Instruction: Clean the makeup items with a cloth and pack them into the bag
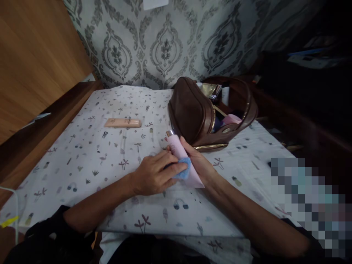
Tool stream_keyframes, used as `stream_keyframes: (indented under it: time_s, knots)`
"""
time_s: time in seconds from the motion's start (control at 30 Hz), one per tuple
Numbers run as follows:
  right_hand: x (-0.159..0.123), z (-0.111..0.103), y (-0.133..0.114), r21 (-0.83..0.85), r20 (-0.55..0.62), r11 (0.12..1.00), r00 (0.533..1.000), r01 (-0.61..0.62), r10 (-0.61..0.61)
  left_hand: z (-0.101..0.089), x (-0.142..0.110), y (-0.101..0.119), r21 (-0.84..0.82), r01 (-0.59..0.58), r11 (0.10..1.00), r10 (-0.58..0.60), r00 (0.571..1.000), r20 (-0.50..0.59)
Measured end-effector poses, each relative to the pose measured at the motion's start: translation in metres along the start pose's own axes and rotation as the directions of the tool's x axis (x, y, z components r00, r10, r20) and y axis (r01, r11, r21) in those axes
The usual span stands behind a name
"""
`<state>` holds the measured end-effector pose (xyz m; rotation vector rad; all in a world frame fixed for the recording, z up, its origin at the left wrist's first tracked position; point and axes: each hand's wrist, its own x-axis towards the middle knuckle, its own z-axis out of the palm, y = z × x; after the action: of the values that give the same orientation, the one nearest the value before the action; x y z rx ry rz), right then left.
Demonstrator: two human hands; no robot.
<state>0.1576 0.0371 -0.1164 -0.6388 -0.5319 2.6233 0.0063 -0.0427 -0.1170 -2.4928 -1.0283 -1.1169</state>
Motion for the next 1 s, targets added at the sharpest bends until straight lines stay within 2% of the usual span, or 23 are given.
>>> stream_keyframes:
  time_s: [0.1,0.2,0.3,0.43,0.63,0.73,0.83,0.9,1.0]
  knots:
    - [0.0,-0.001,-0.001,0.047,-0.003,0.998,0.999,-0.041,0.041,0.001,0.0,-0.001,0.093,0.016,0.996,-0.013,1.0,-0.028]
    - [0.003,0.002,0.003,0.118,-0.086,0.991,0.995,0.063,-0.053,-0.002,0.0,-0.009,0.182,0.135,0.974,-0.126,0.99,-0.061]
    - [0.007,0.005,0.007,0.108,-0.149,0.978,0.976,0.178,-0.161,-0.003,0.0,-0.015,0.208,0.262,0.943,-0.256,0.965,-0.056]
    - [0.008,0.005,0.008,0.005,-0.142,0.967,0.957,0.255,-0.252,0.001,-0.001,-0.013,0.133,0.357,0.924,-0.358,0.934,-0.024]
    - [0.006,-0.001,0.005,-0.069,-0.117,0.96,0.953,0.273,-0.279,0.006,-0.002,-0.006,-0.032,0.46,0.887,-0.461,0.887,-0.013]
    - [0.004,0.0,0.001,-0.075,-0.117,0.953,0.947,0.293,-0.3,0.007,-0.001,-0.005,-0.115,0.561,0.82,-0.551,0.827,0.112]
    - [0.0,0.004,-0.001,-0.099,-0.114,0.937,0.932,0.335,-0.345,0.005,0.002,-0.006,-0.27,0.643,0.717,-0.581,0.765,0.278]
    - [-0.001,0.007,-0.001,-0.127,-0.109,0.916,0.912,0.382,-0.395,0.003,0.004,-0.007,-0.397,0.684,0.612,-0.575,0.73,0.37]
    - [-0.002,0.009,-0.001,-0.156,-0.115,0.887,0.883,0.435,-0.454,-0.001,0.006,-0.008,-0.503,0.76,0.411,-0.526,0.649,0.55]
